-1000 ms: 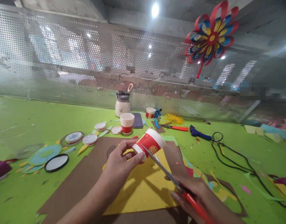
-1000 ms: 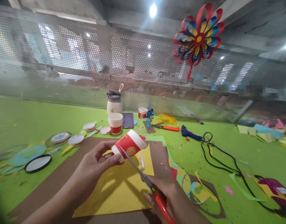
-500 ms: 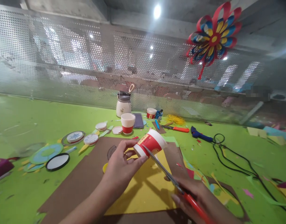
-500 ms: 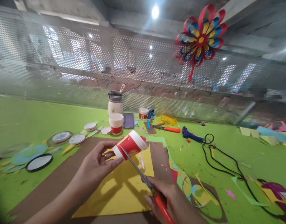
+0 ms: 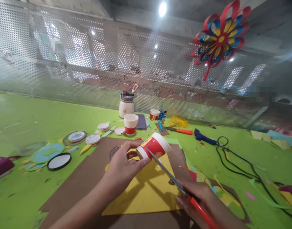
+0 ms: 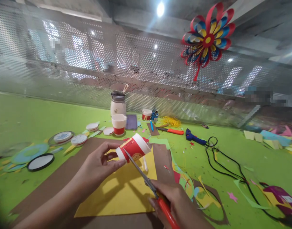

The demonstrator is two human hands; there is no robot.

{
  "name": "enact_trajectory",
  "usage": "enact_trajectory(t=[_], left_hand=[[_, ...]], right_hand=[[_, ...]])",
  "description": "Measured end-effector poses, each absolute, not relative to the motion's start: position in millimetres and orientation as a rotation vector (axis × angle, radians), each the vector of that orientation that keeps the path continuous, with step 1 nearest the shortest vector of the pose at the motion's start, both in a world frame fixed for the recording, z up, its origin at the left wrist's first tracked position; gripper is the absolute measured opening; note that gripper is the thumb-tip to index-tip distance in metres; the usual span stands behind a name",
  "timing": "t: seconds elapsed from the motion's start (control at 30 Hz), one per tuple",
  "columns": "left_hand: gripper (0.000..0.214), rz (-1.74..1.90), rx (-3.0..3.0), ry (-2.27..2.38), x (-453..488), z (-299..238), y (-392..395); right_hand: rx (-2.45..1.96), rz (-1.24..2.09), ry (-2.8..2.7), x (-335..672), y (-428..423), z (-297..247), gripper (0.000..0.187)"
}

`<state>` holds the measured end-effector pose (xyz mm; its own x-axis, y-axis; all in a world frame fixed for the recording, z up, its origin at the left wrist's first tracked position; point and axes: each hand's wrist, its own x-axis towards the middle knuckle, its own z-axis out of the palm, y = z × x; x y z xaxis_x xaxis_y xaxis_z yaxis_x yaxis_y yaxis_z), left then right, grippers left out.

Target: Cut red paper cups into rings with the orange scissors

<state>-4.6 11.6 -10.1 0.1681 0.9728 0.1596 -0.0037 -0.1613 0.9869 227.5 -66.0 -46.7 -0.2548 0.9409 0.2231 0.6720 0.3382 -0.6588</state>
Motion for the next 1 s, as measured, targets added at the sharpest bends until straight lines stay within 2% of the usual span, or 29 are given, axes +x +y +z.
enact_trajectory(t=[0.37, 0.6, 0.7, 0.83, 1.0], left_hand=[[0.033, 1.2, 1.547, 1.048, -0.8, -13.2, 9.4], [0.034, 1.212, 1.495, 1.043, 0.1, -14.8, 8.4], [0.037, 1.224, 1.341, 0.977, -0.1, -10.0, 6.9], [0.031, 1.136, 1.081, 0.886, -4.6, -1.0, 5.8], [0.022, 1.02, 0.905, 0.81, -8.6, 0.9, 9.4]], right_hand=[[-1.305, 0.694, -1.973, 222.5, -63.9, -45.6, 0.037], [-1.325, 0.606, -1.942, 219.9, -66.9, -39.6, 0.033], [-1.34, 0.75, -1.875, 218.9, -67.4, -33.9, 0.029], [-1.342, 0.953, -1.791, 220.7, -68.5, -28.7, 0.022], [-1.376, 1.11, -1.688, 223.0, -70.8, -30.5, 0.022]])
